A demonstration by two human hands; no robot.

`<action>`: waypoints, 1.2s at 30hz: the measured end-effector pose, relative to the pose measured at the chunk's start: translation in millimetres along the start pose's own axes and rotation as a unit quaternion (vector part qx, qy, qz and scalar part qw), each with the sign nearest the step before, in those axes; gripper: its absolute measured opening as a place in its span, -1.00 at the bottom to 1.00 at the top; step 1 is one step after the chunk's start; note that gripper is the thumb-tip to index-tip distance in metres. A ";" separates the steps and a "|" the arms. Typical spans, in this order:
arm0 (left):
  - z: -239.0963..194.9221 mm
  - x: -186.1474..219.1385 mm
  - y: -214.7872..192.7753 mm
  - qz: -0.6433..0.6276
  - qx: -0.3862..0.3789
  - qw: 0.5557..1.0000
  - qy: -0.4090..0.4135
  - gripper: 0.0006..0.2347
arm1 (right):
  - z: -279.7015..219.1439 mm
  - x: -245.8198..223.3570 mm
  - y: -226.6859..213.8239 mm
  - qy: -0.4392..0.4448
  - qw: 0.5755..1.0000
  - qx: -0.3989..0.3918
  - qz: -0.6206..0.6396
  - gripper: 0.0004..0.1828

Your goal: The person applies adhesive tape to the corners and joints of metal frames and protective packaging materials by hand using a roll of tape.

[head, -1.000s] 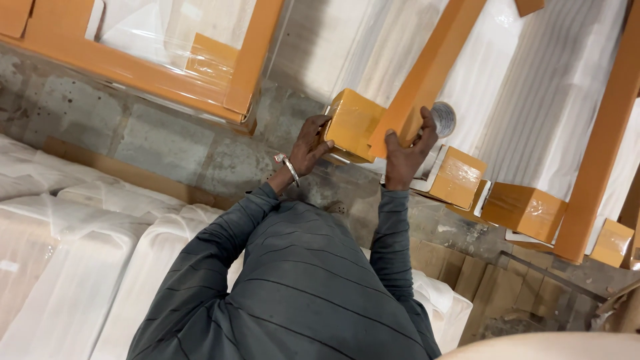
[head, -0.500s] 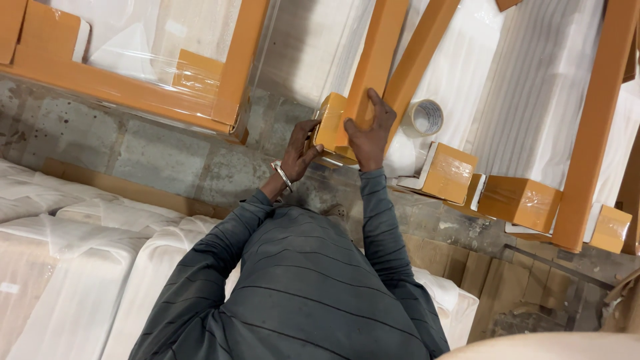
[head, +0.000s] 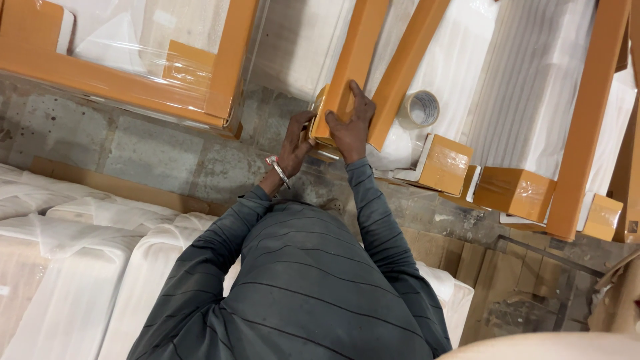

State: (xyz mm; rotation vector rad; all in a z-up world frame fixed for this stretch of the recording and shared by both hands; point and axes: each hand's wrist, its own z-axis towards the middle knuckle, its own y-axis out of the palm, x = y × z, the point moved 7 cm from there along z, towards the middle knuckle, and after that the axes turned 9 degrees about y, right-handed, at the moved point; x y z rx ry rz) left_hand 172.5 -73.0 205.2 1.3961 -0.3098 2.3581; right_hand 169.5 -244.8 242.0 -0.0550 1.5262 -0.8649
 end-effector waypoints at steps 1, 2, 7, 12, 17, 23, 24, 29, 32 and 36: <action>2.0 -1.8 1.7 -0.001 0.000 1.000 -0.001 -0.49 | -1.4 1.3 1.0 0.001 1.000 0.000 -0.001 -0.06; 3.8 -4.7 1.9 -0.019 0.013 1.000 -0.009 -0.52 | -3.0 1.2 2.3 -0.007 1.000 -0.002 -0.001 -0.05; 13.1 -35.1 6.6 -0.023 0.064 0.996 -0.056 -0.69 | -4.6 -5.4 3.5 0.008 1.000 -0.007 -0.018 -0.06; 22.7 -46.7 4.1 0.016 0.109 0.993 -0.044 -0.76 | -5.0 -7.9 2.8 0.006 0.999 0.008 -0.036 -0.07; 33.3 -47.2 2.8 -0.006 0.118 0.991 -0.064 -0.71 | -7.8 -11.5 2.8 0.009 0.999 0.016 -0.039 -0.08; 36.7 -48.4 -0.1 -0.016 0.117 0.991 -0.059 -0.64 | -9.9 -15.0 2.5 0.018 0.999 0.020 -0.045 -0.10; 36.0 -48.7 -0.4 -0.030 0.116 0.990 -0.069 -0.63 | -10.6 -15.2 2.6 0.019 0.998 0.018 -0.052 -0.11; 36.6 -52.0 -3.1 -0.013 0.097 0.993 -0.072 -0.58 | -12.3 -18.1 2.6 0.012 0.998 0.026 -0.047 -0.14; 36.0 -55.1 -4.7 -0.018 0.094 0.991 -0.093 -0.55 | -13.7 -17.3 4.4 -0.004 0.998 0.032 -0.050 -0.15; 38.8 -49.3 -5.6 -0.024 0.092 0.990 -0.108 -0.54 | -13.9 -18.9 3.9 -0.012 0.998 0.035 -0.058 -0.15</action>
